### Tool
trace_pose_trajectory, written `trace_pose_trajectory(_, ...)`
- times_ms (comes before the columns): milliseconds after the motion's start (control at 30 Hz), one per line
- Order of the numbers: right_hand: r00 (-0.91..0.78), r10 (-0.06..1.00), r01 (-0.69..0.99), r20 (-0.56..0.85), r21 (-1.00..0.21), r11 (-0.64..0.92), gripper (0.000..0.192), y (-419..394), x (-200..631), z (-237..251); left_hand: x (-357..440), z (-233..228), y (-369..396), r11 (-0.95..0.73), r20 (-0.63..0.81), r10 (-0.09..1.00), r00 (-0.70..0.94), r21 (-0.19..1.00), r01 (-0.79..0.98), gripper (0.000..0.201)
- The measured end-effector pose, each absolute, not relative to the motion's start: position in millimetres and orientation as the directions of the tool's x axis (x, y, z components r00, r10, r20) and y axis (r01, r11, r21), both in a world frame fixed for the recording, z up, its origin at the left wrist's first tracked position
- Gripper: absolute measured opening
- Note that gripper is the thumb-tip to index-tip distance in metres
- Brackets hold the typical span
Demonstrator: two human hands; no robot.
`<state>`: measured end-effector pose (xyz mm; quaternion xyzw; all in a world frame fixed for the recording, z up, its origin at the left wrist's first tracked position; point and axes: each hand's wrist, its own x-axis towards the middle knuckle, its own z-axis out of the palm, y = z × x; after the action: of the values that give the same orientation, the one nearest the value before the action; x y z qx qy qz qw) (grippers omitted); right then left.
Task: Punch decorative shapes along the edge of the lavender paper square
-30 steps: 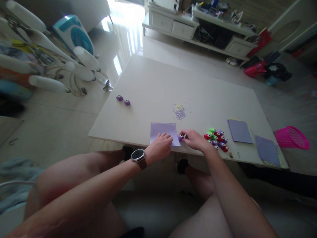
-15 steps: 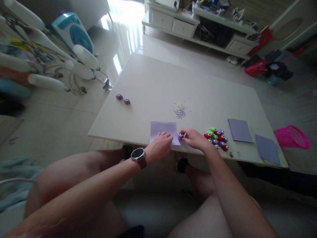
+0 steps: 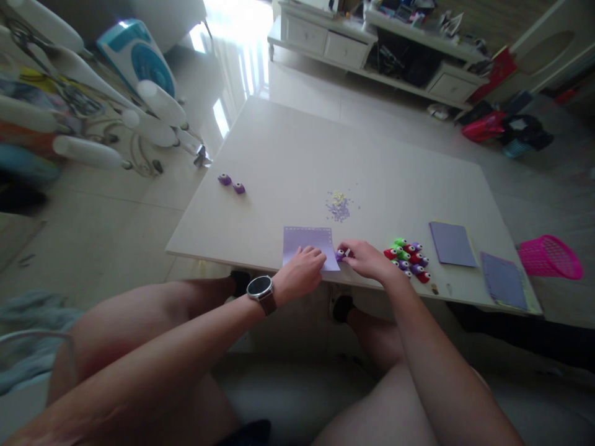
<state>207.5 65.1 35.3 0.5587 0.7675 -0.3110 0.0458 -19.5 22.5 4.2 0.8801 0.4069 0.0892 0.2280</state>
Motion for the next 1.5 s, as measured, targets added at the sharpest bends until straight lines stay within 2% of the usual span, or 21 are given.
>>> trace_pose_trajectory(467,-0.396,0.832,0.869,-0.388,-0.450,0.204,0.019,64.4,204.1,29.9,-20.2,6.0,17.3,-0.608,-0.058,0.708,0.704,0.457,0.649,0.011)
trace_pose_trajectory(600,-0.408,0.830,0.863,-0.381,-0.458,0.214,0.018,64.5,204.6,28.7,-23.3,4.5,20.3,-0.599,-0.017,0.738,0.675,0.445,0.666,0.016)
trace_pose_trajectory(733,-0.368,0.838,0.866,-0.403,-0.475,0.152,0.018,64.3,207.1,34.2,-26.5,-2.1,22.4,-0.548,-0.023,0.791,0.611,0.418,0.725,0.028)
trace_pose_trajectory(833,-0.320,0.848,0.879,-0.422,-0.466,0.100,0.015,64.8,208.9,38.9,-27.3,-5.8,20.7,-0.543,-0.068,0.784,0.617,0.407,0.735,0.035)
trace_pose_trajectory(1067,-0.285,0.833,0.881,-0.475,-0.472,0.032,0.010,65.7,206.1,42.7,-24.9,-2.8,14.8,-0.553,-0.083,0.770,0.633,0.406,0.727,0.039)
trace_pose_trajectory(1500,-0.284,0.821,0.888,-0.495,-0.459,0.031,0.012,65.7,204.9,40.1,-24.6,0.4,12.6,-0.568,-0.084,0.761,0.643,0.392,0.724,0.041)
